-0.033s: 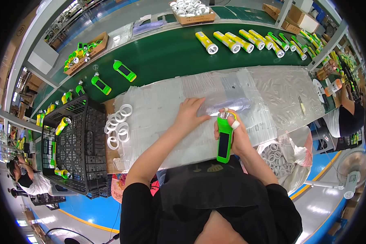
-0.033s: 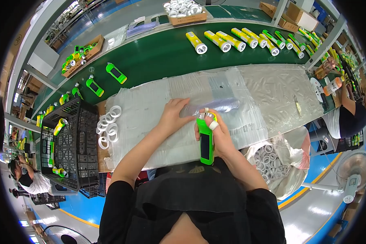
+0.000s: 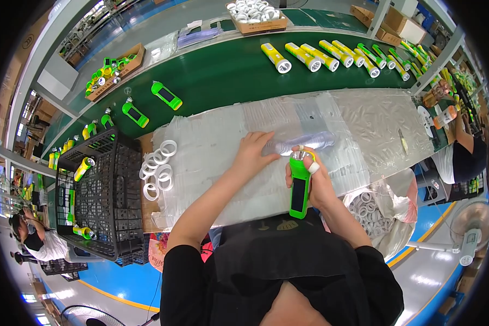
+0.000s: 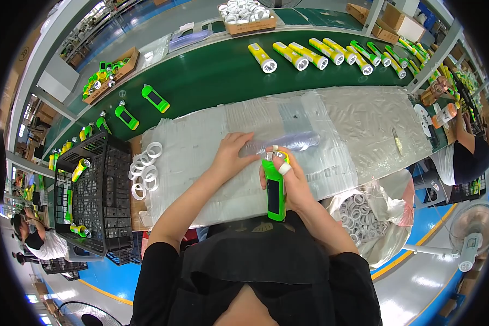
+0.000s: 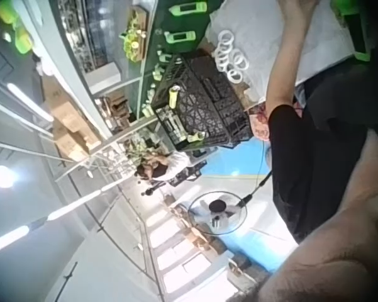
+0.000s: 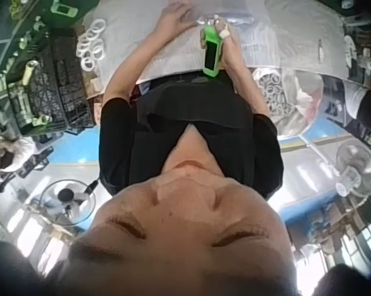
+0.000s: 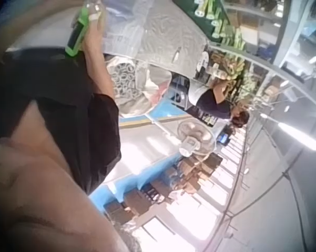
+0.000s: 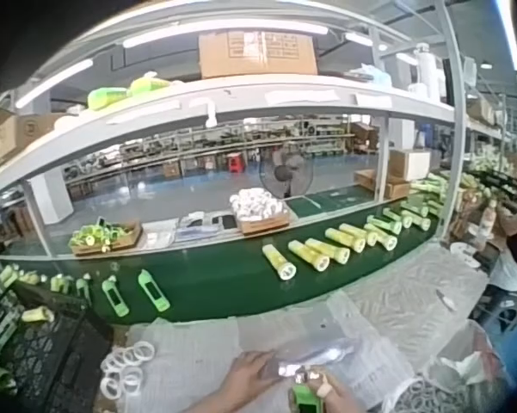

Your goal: Assembling handheld flashlights by attaching heads and plastic components to the main battery housing on a production line.

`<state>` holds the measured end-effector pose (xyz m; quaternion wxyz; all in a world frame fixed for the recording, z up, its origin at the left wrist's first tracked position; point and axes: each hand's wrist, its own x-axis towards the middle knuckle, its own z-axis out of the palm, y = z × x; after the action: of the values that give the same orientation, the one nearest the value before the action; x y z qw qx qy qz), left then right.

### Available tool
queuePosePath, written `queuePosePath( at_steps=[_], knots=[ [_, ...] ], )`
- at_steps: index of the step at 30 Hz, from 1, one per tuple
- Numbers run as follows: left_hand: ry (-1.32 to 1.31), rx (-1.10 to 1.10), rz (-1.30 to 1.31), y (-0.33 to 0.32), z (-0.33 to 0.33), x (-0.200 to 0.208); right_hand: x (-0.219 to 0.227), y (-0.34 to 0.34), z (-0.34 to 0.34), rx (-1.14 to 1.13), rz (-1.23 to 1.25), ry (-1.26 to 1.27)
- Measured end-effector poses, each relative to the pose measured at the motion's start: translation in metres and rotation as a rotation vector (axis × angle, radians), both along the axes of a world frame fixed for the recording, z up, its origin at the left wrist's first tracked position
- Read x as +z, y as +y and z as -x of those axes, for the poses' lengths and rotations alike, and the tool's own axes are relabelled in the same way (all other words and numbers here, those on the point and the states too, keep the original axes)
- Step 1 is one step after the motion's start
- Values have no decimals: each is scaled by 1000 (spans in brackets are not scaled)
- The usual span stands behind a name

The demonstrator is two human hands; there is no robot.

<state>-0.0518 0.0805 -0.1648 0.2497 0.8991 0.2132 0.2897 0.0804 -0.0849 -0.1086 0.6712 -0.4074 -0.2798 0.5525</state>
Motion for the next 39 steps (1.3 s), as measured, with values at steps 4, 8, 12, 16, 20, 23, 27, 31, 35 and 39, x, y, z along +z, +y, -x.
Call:
queuePosePath(
  at_steps=[4, 8, 12, 16, 20, 23, 27, 31, 35, 39],
  knots=[
    [-61, -58, 58, 4, 6, 11, 5, 3, 2, 42, -3, -26],
    [-183, -79, 362, -18, 25, 56, 8, 10, 5, 157, -7, -66],
    [-242, -166, 171, -38, 45, 70, 14, 26, 18, 295, -69, -115],
    [-312, -172, 113, -40, 63, 70, 19, 40, 34, 387, -80, -188],
    [-338, -111, 56, -38, 78, 67, 14, 56, 46, 508, -92, -251],
    [-423, -33, 13, -34, 85, 58, 11, 69, 58, 611, -113, -200],
    [-425, 48, -140, -18, 100, 60, 18, 89, 77, 631, -114, -164],
    [-378, 97, -280, -6, 114, 72, 8, 112, 85, 688, -162, -112],
    [-411, 47, -222, 2, 120, 69, 2, 124, 87, 708, -230, -152],
    [-402, 78, -348, 8, 122, 58, 3, 123, 91, 756, -178, -114]
  ],
)
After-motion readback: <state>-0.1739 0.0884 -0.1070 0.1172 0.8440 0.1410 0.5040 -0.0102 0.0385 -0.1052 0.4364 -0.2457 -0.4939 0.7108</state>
